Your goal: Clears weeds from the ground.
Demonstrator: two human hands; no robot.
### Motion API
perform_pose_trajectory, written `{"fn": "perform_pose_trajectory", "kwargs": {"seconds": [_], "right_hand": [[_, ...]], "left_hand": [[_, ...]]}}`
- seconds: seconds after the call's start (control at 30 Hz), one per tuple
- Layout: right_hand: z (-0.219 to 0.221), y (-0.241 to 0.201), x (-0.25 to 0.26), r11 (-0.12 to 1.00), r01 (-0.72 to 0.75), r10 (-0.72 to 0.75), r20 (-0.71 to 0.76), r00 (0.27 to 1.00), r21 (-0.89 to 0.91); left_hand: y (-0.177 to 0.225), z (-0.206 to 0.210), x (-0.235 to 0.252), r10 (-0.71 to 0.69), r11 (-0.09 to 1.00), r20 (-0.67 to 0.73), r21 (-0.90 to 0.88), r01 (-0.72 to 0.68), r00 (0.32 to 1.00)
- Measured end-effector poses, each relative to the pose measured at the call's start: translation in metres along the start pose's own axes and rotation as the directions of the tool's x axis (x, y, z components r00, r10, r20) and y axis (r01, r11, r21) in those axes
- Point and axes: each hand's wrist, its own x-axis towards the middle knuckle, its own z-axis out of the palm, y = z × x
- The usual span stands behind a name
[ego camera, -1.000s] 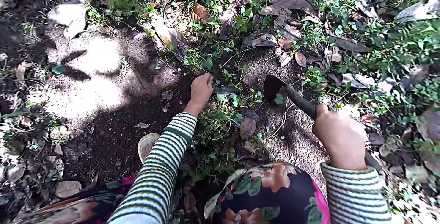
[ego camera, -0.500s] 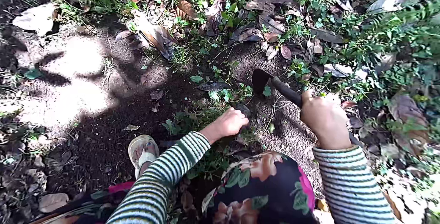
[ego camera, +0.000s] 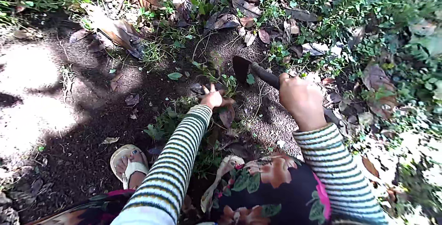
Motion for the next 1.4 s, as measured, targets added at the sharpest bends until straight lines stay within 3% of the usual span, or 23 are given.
{"fn": "perform_pose_trajectory", "kwargs": {"seconds": [0.13,0.27,0.37,0.47,0.53,0.63,0.7,0.8,0.9,1.1,1.2,1.4], "right_hand": [[0.006,0.008,0.008,1.000,-0.012,0.012,-0.007,1.000,0.022],[0.003,0.006,0.013,0.999,-0.032,0.031,0.055,0.998,0.006],[0.005,0.006,0.013,1.000,-0.024,0.024,0.012,1.000,0.008],[0.005,0.006,0.009,1.000,-0.012,0.012,0.004,1.000,0.013],[0.007,0.006,0.004,1.000,0.001,-0.001,0.026,1.000,0.005],[-0.003,0.001,0.006,0.999,-0.031,0.030,0.050,0.998,0.019],[0.001,0.002,0.003,1.000,-0.012,0.012,0.052,0.999,0.001],[-0.002,-0.002,0.008,0.999,-0.034,0.035,0.044,0.998,-0.007],[0.004,0.003,0.002,0.999,-0.029,0.031,0.096,0.995,-0.024],[-0.004,0.001,-0.007,0.998,-0.057,0.060,0.157,0.986,-0.025],[-0.012,-0.002,0.006,0.996,-0.084,0.083,0.170,0.982,-0.003],[-0.009,0.017,-0.005,0.987,-0.114,0.071,0.332,0.941,0.112]], "left_hand": [[0.011,0.041,-0.039,0.247,0.939,0.233,0.183,-0.292,0.941],[-0.017,0.050,-0.109,0.271,0.808,0.516,0.337,-0.483,0.813],[-0.073,0.088,-0.163,0.374,0.676,0.567,0.375,-0.634,0.734],[-0.115,0.126,-0.174,0.524,0.574,0.523,0.366,-0.732,0.673],[-0.122,0.135,-0.156,0.574,0.607,0.457,0.320,-0.728,0.680],[-0.105,0.110,-0.124,0.511,0.691,0.372,0.359,-0.628,0.775],[-0.093,0.082,-0.106,0.443,0.784,0.209,0.382,-0.490,0.872],[-0.086,0.060,-0.067,0.353,0.828,-0.007,0.467,-0.309,0.936],[-0.071,0.043,-0.046,0.230,0.861,0.094,0.444,-0.248,0.969],[-0.072,0.048,-0.058,0.284,0.835,0.214,0.424,-0.350,0.935],[-0.058,0.037,-0.084,0.234,0.839,0.313,0.414,-0.354,0.921],[-0.021,0.001,-0.151,0.167,0.899,0.363,0.327,-0.293,0.917]]}}
